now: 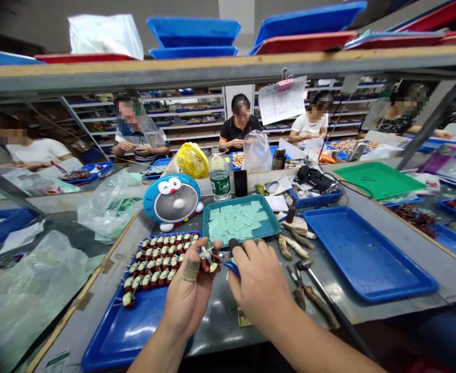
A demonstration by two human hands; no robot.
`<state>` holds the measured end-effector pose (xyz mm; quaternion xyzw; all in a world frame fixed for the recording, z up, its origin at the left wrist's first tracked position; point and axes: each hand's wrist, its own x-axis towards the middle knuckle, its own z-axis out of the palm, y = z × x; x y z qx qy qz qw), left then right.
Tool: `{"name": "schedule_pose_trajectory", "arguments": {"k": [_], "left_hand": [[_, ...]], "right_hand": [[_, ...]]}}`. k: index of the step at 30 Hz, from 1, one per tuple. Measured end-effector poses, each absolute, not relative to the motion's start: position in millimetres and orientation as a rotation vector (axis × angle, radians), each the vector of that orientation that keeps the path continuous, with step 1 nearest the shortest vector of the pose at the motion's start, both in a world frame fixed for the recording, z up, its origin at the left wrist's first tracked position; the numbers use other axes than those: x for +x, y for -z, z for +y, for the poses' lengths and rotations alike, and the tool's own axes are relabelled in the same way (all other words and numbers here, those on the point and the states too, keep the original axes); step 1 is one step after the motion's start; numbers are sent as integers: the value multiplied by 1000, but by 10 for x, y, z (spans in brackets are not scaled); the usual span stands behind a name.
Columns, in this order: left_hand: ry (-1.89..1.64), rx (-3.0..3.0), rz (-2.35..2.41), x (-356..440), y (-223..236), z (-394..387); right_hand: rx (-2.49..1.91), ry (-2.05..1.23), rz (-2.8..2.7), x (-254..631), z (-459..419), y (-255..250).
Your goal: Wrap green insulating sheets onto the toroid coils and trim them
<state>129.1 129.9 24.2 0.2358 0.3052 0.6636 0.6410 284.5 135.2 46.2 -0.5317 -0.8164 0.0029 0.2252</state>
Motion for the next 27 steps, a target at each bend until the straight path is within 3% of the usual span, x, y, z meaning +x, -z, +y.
{"name": "schedule_pose_trajectory", "arguments": {"k": [19,25,27], "left_hand": [[-1547,851,903,1350,-143,1310],[-1498,893,838,1287,-104,1241],[-1503,829,787,1278,-120,1233]], "right_hand": [[-1515,25,-2214,2773,1257,-618],[-1451,-880,-1845,2845,1324,-716],[-1447,-948,-1762,2890,1338,-725]]}}
